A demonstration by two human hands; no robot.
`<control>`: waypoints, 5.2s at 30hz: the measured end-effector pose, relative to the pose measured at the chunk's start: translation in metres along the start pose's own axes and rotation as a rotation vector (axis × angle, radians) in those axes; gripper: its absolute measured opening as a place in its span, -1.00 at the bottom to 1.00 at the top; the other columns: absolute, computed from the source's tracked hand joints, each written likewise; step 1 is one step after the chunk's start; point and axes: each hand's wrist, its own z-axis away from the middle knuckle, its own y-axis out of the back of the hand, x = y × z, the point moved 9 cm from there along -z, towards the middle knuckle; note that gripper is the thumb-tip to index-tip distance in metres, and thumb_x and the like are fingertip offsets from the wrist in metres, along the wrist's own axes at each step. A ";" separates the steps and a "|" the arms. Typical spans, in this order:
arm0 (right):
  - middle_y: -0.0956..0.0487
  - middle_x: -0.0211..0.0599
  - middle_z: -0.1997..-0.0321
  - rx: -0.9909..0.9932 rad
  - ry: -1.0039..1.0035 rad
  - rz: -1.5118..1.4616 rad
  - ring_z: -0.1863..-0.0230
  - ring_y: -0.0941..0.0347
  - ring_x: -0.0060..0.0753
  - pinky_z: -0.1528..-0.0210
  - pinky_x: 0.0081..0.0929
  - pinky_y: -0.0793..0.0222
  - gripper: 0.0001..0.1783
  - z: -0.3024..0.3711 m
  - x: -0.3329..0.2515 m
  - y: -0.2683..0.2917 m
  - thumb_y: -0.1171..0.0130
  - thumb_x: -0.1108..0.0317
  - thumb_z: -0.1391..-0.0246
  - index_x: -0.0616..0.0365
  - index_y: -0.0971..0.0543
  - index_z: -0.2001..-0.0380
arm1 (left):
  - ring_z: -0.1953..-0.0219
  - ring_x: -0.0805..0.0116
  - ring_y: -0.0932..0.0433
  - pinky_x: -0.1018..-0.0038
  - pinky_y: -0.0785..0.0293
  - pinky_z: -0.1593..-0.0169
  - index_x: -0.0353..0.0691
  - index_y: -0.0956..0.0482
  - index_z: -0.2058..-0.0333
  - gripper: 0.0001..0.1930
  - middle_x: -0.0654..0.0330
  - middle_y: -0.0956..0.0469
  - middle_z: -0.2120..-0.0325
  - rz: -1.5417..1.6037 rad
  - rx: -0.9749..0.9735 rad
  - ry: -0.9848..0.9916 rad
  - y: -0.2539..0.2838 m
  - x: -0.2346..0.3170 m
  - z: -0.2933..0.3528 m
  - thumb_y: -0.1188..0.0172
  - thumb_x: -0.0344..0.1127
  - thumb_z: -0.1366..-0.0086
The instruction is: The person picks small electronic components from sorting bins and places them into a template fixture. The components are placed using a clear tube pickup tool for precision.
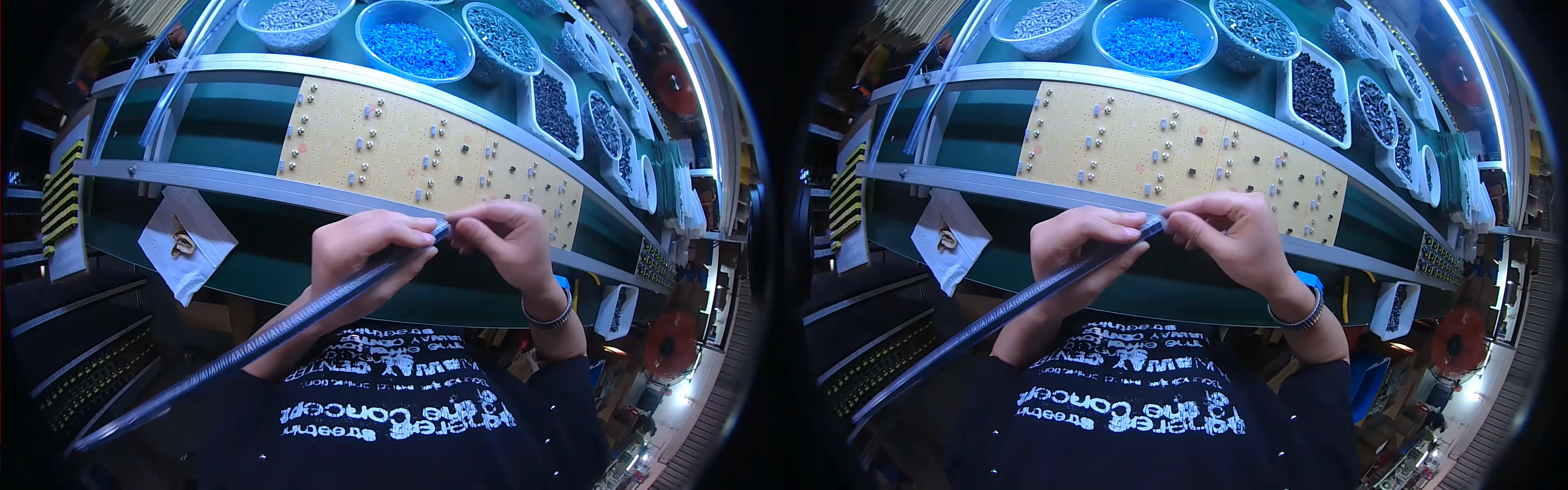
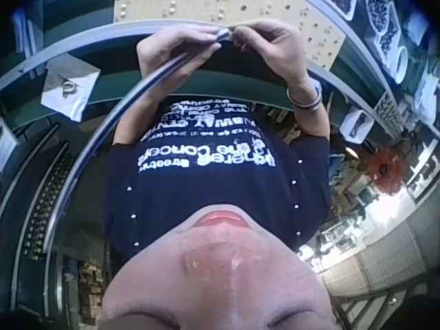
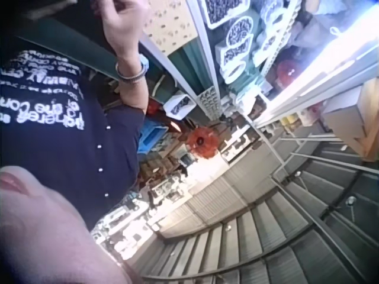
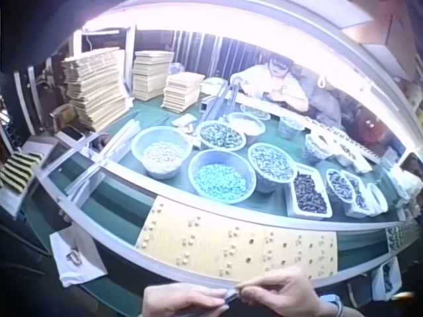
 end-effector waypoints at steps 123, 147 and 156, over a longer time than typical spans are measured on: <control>-0.60 -0.33 0.47 -0.148 0.057 0.195 0.56 -0.42 -0.54 0.53 -0.66 -0.32 -0.80 -0.038 -0.016 -0.034 -0.20 0.59 0.12 0.23 -0.61 0.33 | 0.32 0.31 -0.61 0.55 -0.55 0.22 -0.30 -0.57 0.39 -0.80 0.05 -0.62 0.31 -0.057 0.153 0.016 0.042 0.004 0.010 -0.31 -0.63 0.04; -0.44 -0.41 0.42 0.088 0.675 0.919 0.43 -0.28 -0.44 0.43 -0.56 -0.26 -0.89 -0.024 -0.042 -0.046 -0.26 0.51 0.18 0.16 -0.61 0.47 | 0.36 0.35 -0.61 0.58 -0.54 0.25 -0.33 -0.58 0.41 -0.83 0.07 -0.63 0.32 0.068 0.312 -0.028 0.053 -0.014 0.024 -0.30 -0.63 0.03; -0.43 -0.41 0.47 0.001 0.708 1.092 0.53 -0.29 -0.46 0.49 -0.56 -0.26 -0.91 -0.020 -0.045 -0.060 -0.25 0.48 0.16 0.16 -0.58 0.48 | 0.32 0.32 -0.62 0.53 -0.56 0.21 -0.31 -0.55 0.37 -0.78 0.03 -0.61 0.29 0.029 0.265 -0.051 0.054 -0.008 0.024 -0.31 -0.64 0.04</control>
